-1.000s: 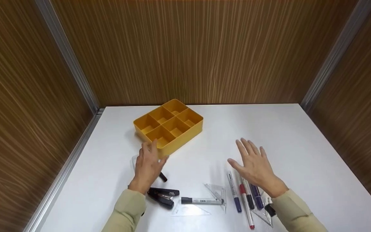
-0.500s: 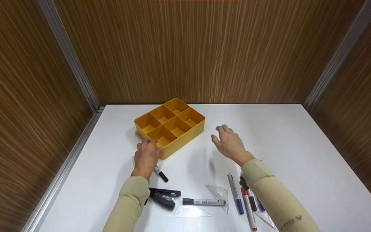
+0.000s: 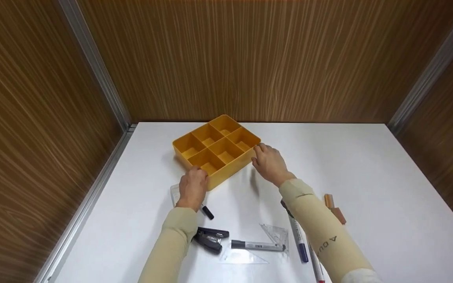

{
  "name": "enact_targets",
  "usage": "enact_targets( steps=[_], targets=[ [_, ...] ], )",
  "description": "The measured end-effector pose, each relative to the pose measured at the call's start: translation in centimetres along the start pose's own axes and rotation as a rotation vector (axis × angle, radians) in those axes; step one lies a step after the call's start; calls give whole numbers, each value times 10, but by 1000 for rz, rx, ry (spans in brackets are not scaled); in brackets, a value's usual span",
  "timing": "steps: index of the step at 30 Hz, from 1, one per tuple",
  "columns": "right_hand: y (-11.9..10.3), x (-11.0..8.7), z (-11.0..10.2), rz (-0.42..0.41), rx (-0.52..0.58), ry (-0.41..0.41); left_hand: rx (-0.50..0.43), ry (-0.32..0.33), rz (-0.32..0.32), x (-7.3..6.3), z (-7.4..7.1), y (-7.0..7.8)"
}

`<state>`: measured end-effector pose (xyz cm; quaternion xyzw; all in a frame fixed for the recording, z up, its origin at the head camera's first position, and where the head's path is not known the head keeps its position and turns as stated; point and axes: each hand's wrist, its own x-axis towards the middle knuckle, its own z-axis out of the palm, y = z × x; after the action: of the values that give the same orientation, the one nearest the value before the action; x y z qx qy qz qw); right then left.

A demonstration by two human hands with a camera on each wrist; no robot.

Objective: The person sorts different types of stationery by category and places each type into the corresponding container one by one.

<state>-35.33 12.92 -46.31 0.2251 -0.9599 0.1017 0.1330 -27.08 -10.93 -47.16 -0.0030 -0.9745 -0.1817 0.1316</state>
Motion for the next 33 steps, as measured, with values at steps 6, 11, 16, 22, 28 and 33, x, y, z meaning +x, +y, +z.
enact_targets(
  steps=[6,11,16,22,28,33],
  targets=[
    [0,0,12,-47,-82,-139,11,33,15,-3,2,3],
    [5,-3,21,-3,-47,-190,-24,17,-2,-5,0,4],
    [7,2,19,32,-44,-176,-47,-51,-52,-3,1,11],
    [12,2,13,47,-90,-171,-56,-77,-50,-2,4,21],
    [18,-1,13,21,-96,-114,-89,-76,-40,-4,4,23],
    [25,-8,16,-34,-93,5,-89,-35,-14,-5,3,20]
  ],
)
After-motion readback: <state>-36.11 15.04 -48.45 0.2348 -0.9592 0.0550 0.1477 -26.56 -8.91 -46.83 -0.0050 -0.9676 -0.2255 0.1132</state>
